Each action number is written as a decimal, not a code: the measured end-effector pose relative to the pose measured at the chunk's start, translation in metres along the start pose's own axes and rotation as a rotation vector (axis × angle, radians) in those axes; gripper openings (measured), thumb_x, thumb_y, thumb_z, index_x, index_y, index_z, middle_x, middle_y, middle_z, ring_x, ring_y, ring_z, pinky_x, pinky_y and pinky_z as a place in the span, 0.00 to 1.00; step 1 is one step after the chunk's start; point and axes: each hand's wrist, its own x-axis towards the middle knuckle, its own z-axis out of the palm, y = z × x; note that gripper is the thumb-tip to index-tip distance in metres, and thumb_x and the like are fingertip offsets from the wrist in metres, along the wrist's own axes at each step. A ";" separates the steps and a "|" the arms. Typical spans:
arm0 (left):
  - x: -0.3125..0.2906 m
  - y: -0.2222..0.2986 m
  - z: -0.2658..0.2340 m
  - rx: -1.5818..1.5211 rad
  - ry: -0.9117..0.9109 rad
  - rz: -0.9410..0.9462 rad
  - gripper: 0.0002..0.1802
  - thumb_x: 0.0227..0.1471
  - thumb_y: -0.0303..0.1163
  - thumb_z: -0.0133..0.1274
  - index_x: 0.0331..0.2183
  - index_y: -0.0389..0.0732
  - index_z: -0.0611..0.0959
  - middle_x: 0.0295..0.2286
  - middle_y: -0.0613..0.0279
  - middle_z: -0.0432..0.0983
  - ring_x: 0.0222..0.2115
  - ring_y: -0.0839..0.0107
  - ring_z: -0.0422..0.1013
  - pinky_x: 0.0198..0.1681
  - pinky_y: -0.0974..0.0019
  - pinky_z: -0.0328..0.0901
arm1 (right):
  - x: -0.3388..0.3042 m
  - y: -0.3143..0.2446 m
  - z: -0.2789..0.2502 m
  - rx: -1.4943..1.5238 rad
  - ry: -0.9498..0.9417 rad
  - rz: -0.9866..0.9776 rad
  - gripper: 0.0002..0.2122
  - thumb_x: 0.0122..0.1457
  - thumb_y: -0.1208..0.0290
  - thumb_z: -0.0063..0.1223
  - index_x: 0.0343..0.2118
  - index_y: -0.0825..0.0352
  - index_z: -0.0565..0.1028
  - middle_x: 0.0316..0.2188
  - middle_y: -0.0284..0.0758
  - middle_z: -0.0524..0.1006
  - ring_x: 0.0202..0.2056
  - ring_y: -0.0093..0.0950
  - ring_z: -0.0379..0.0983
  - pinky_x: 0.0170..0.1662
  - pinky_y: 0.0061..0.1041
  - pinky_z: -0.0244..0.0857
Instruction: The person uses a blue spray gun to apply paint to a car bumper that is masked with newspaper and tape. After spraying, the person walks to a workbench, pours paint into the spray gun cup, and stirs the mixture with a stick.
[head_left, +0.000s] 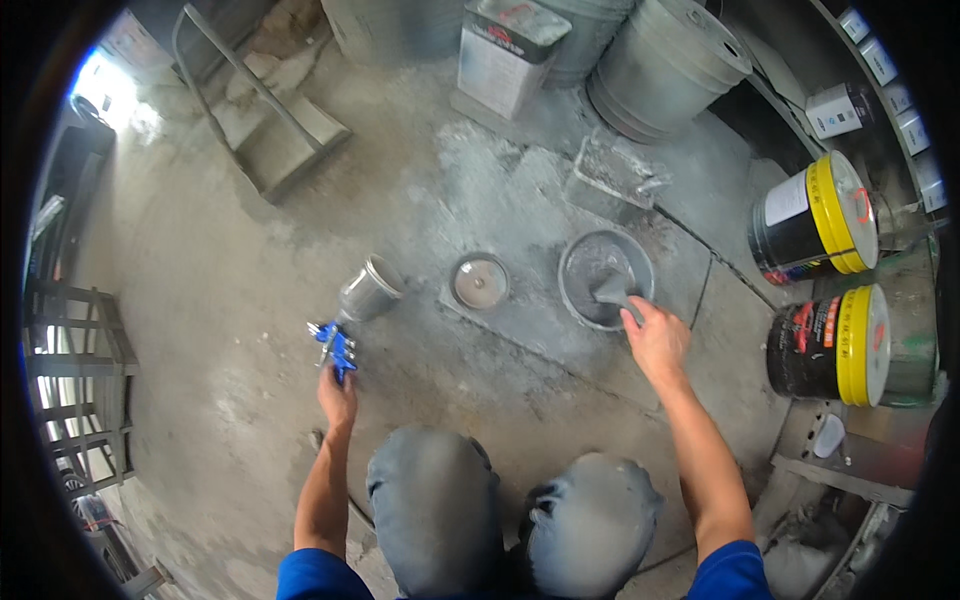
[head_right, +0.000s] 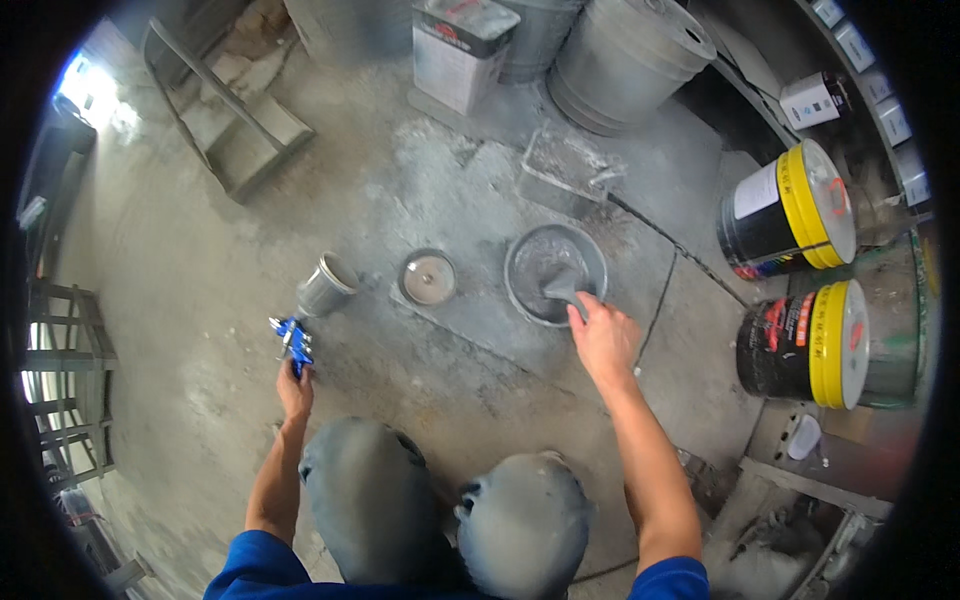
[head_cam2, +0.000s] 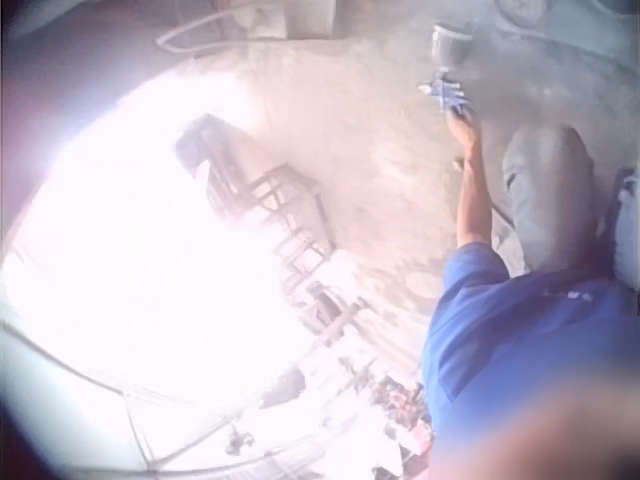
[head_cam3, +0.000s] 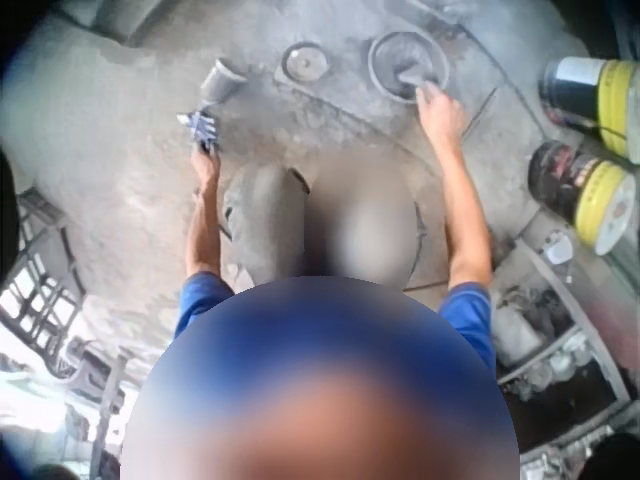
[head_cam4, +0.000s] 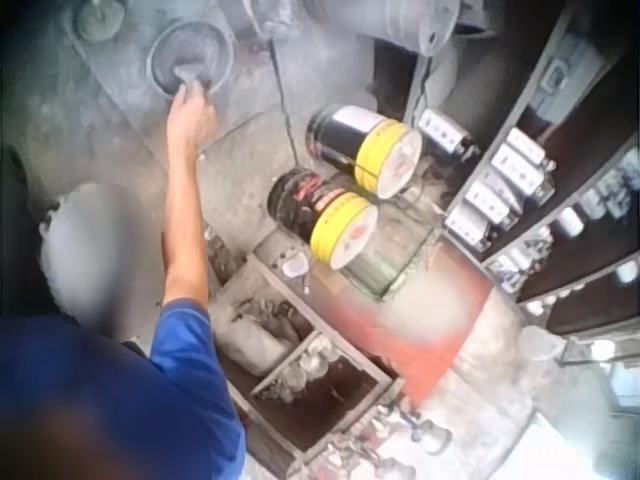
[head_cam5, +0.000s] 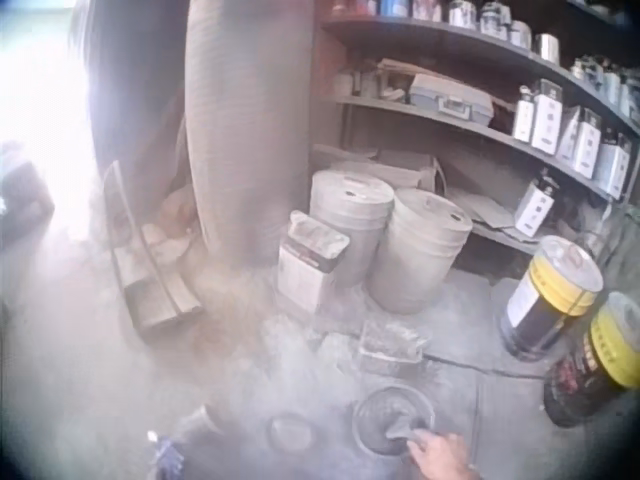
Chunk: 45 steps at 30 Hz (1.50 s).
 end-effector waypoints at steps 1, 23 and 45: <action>0.002 -0.005 0.000 -0.045 -0.151 -0.110 0.19 0.49 0.30 0.59 0.43 0.35 0.77 0.36 0.44 0.75 0.39 0.48 0.73 0.43 0.55 0.66 | -0.003 -0.001 -0.001 0.013 -0.005 0.007 0.13 0.54 0.59 0.60 0.40 0.59 0.81 0.27 0.42 0.81 0.29 0.42 0.78 0.31 0.39 0.70; 0.063 0.224 0.063 -0.788 -0.707 -0.469 0.25 0.56 0.35 0.57 0.49 0.26 0.76 0.36 0.53 0.80 0.34 0.68 0.78 0.38 0.69 0.73 | -0.001 0.029 0.027 1.015 0.046 0.494 0.15 0.58 0.61 0.61 0.42 0.67 0.80 0.19 0.29 0.76 0.20 0.17 0.66 0.25 0.19 0.60; 0.080 0.429 0.037 -0.475 -0.840 0.110 0.22 0.48 0.30 0.64 0.44 0.29 0.82 0.32 0.56 0.83 0.35 0.73 0.78 0.40 0.71 0.72 | 0.013 0.055 -0.001 0.699 0.061 0.229 0.12 0.57 0.62 0.57 0.35 0.66 0.81 0.18 0.43 0.77 0.21 0.38 0.76 0.27 0.32 0.68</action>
